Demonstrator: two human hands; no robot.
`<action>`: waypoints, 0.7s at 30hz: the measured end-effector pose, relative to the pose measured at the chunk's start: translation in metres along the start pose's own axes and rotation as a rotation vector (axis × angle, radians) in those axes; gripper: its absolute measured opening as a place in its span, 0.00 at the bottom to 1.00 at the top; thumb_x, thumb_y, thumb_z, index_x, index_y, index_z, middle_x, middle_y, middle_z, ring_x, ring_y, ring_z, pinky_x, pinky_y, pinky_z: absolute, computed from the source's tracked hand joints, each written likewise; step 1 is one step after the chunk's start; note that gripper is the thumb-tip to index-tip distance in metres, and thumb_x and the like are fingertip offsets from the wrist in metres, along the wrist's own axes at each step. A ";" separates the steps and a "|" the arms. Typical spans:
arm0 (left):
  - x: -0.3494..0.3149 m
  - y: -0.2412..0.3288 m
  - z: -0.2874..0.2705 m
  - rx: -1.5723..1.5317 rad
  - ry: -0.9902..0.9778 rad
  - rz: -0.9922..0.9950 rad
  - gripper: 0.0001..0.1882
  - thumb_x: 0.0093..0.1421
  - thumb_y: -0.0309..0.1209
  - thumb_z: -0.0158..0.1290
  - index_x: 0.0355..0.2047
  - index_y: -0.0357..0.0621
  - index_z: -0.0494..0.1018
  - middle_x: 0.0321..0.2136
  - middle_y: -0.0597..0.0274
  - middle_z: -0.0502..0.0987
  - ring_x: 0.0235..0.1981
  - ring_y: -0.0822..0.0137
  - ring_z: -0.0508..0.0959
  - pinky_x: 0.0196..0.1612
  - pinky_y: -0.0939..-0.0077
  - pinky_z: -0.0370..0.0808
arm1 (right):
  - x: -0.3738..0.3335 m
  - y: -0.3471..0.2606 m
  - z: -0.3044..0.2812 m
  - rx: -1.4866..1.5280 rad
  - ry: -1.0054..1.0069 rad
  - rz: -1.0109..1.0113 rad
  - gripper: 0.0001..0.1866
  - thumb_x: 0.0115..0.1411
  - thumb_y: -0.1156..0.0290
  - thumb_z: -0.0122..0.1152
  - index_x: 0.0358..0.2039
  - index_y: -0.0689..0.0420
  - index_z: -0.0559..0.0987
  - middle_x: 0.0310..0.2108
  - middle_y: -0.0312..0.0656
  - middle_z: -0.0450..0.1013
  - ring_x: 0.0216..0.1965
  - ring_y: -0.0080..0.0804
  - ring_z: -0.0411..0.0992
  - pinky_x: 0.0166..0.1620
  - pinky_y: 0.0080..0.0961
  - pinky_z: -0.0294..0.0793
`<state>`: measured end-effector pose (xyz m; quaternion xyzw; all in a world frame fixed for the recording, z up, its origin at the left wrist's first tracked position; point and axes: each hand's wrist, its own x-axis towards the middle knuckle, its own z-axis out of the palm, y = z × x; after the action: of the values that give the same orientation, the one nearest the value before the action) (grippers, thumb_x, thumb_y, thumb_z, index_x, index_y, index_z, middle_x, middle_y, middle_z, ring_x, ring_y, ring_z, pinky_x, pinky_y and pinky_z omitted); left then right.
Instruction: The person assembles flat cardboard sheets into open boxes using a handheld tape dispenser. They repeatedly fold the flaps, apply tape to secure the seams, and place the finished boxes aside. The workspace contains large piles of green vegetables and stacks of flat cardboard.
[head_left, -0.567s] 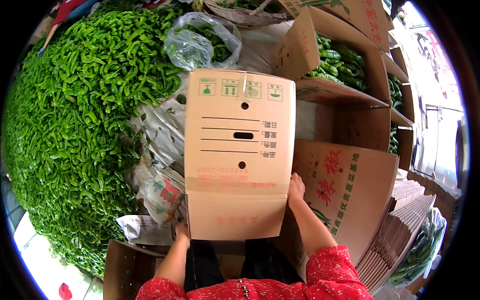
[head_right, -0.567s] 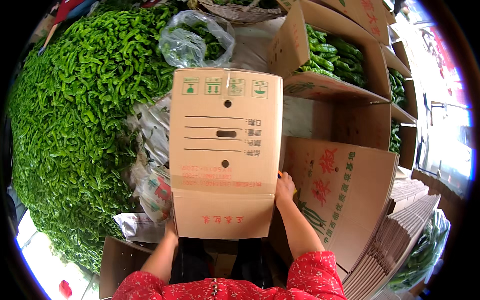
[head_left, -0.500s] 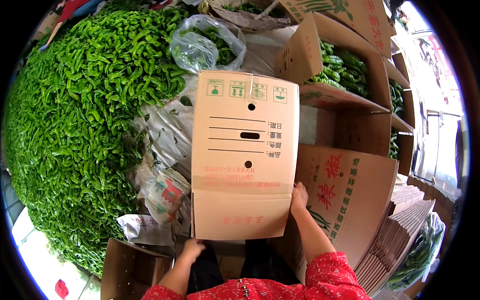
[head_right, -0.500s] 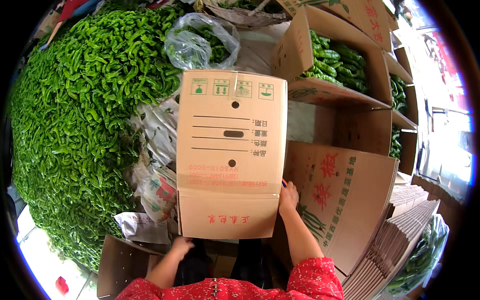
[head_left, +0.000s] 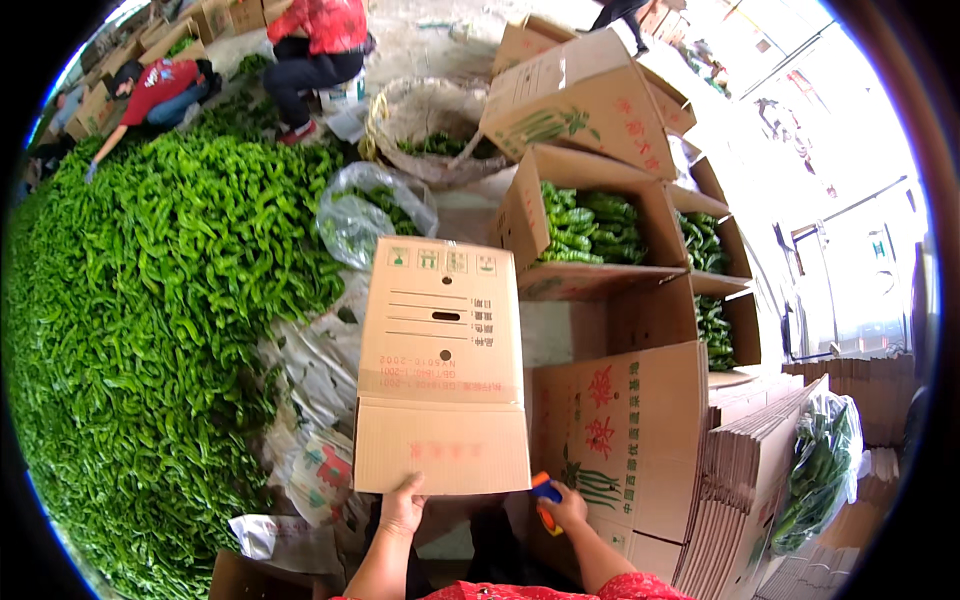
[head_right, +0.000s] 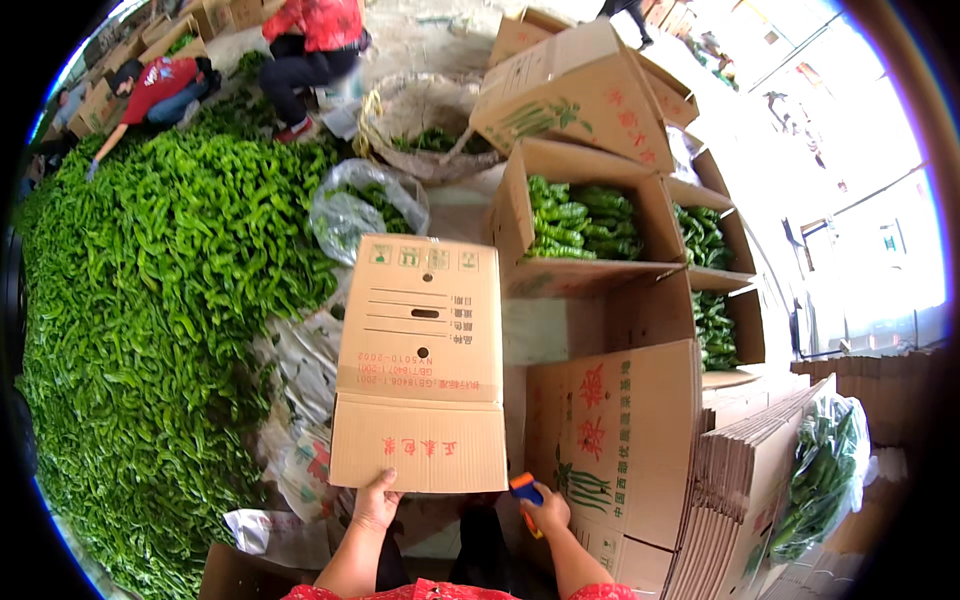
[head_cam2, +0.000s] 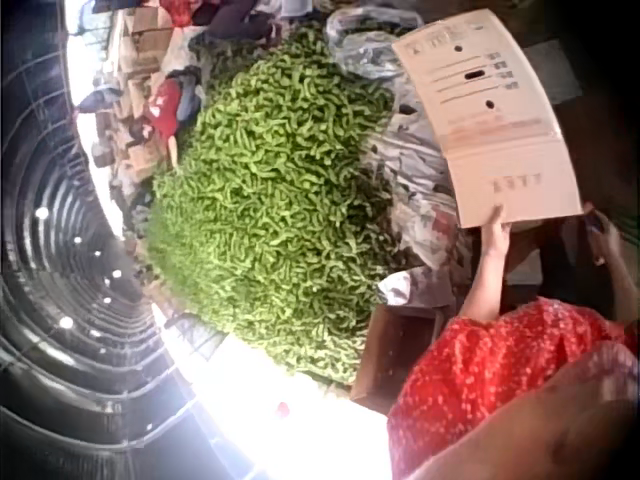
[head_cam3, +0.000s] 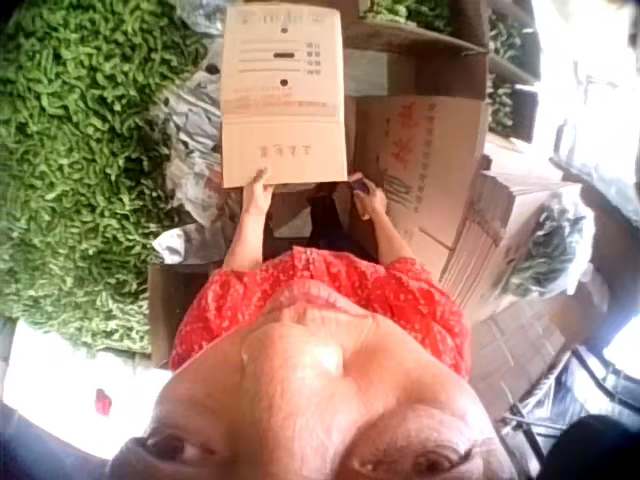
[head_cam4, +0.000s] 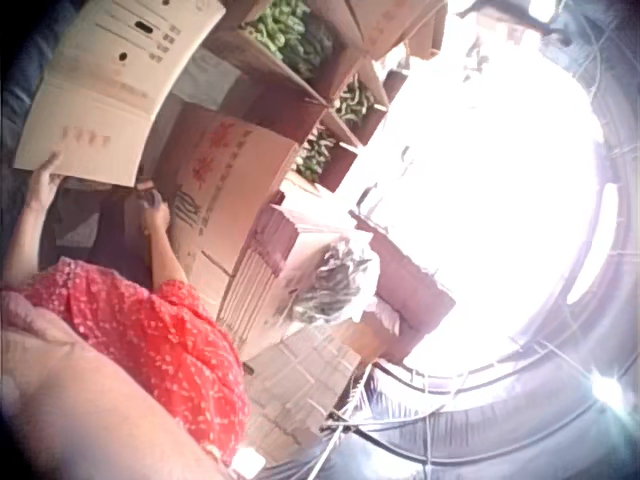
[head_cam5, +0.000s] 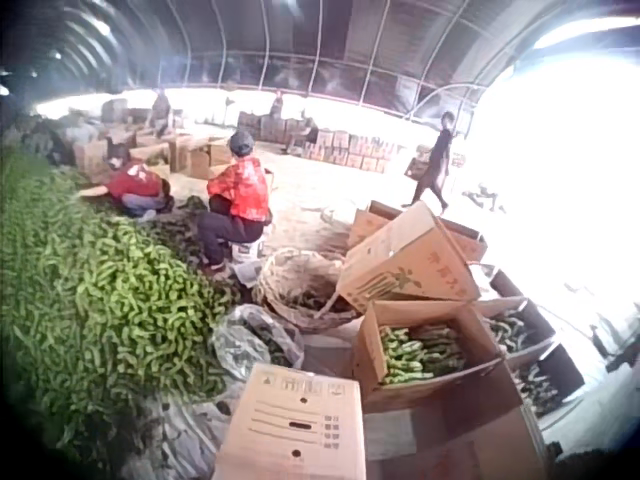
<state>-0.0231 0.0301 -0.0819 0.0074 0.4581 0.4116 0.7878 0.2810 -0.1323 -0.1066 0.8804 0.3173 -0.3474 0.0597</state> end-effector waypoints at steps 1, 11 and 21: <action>0.001 0.017 0.014 0.007 -0.049 -0.001 0.24 0.53 0.24 0.57 0.51 0.39 0.67 0.46 0.56 0.74 0.45 0.60 0.77 0.46 0.63 0.77 | -0.013 0.017 -0.010 0.033 0.021 0.014 0.34 0.45 0.46 0.69 0.53 0.40 0.75 0.38 0.49 0.75 0.42 0.44 0.75 0.46 0.37 0.74; -0.032 0.108 0.135 -0.008 -0.053 0.255 0.24 0.50 0.26 0.62 0.48 0.35 0.69 0.42 0.51 0.76 0.42 0.59 0.78 0.42 0.59 0.79 | -0.091 0.073 -0.005 0.324 -0.033 -0.159 0.27 0.47 0.63 0.72 0.47 0.60 0.78 0.38 0.47 0.78 0.40 0.32 0.75 0.47 0.29 0.73; -0.287 0.136 0.129 -0.342 0.120 0.774 0.18 0.52 0.28 0.59 0.44 0.40 0.70 0.38 0.63 0.74 0.39 0.70 0.74 0.37 0.66 0.78 | -0.029 -0.036 -0.097 -0.202 -0.284 -0.651 0.25 0.48 0.65 0.69 0.47 0.61 0.77 0.40 0.51 0.77 0.41 0.35 0.75 0.47 0.32 0.73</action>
<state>-0.0854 -0.0209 0.2516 0.0242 0.3920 0.7466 0.5369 0.2986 -0.0875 -0.0109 0.6660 0.6020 -0.4339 0.0760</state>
